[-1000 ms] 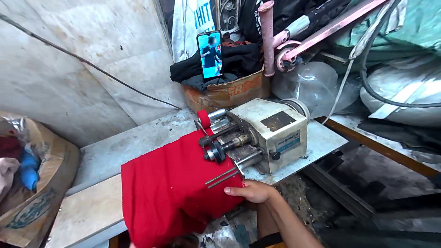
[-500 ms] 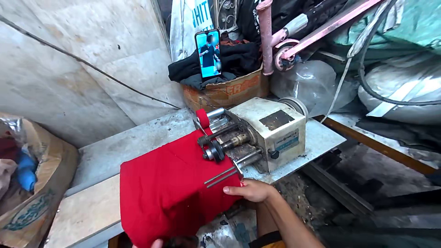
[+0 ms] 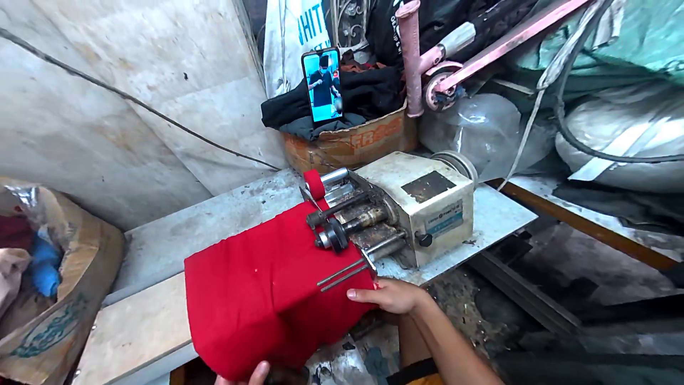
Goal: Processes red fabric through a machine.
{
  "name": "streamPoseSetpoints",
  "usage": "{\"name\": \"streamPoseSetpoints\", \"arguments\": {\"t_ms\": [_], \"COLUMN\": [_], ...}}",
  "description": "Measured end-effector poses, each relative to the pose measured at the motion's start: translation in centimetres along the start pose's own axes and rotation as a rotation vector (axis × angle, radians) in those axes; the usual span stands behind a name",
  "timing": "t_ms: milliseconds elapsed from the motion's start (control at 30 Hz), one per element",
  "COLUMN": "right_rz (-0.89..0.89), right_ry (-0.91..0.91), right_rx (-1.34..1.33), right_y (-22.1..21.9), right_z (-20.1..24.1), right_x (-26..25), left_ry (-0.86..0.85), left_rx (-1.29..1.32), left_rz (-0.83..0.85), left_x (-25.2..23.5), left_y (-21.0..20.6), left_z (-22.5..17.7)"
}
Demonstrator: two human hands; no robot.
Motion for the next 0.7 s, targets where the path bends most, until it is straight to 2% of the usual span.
{"name": "streamPoseSetpoints", "arguments": {"t_ms": [100, 200, 233, 333, 367, 467, 600, 700], "right_rz": [-0.009, -0.009, -0.004, -0.004, -0.006, -0.010, -0.003, -0.011], "right_ry": [-0.015, -0.014, -0.007, 0.005, 0.002, 0.009, 0.015, -0.003], "right_rx": [0.015, 0.012, 0.009, 0.005, 0.006, -0.005, -0.010, 0.004], "right_y": [-0.1, -0.1, 0.0, 0.0, -0.1, -0.2, -0.1, -0.2], "right_z": [0.2, 0.1, 0.0, 0.0, 0.0, 0.1, -0.1, 0.2], "right_x": [0.1, 0.0, 0.0, 0.1, 0.1, 0.0, 0.1, 0.1], "left_ry": [-0.073, -0.018, 0.000, -0.044, -0.059, 0.000, -0.052, -0.024], "left_rx": [0.212, -0.019, -0.017, 0.212, 0.216, 0.012, 0.230, 0.062], "left_rz": [0.017, -0.024, -0.001, 0.045, 0.028, -0.016, 0.059, 0.062], "left_x": [-0.5, -0.2, 0.0, -0.1, -0.3, 0.0, -0.2, 0.0], "left_y": [0.9, 0.2, 0.0, 0.8, 0.9, 0.2, 1.1, 0.5], "left_z": [0.5, 0.3, 0.2, 0.5, 0.6, 0.2, 0.7, 0.3]}}
Point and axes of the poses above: each hand's wrist, its own x-axis away from the middle knuckle, its own y-axis out of the back of the hand, z = x × y, the point moved 1 cm from there along -x, towards the middle knuckle, and after that the axes turned 8 degrees about y, right-handed, at the moved point
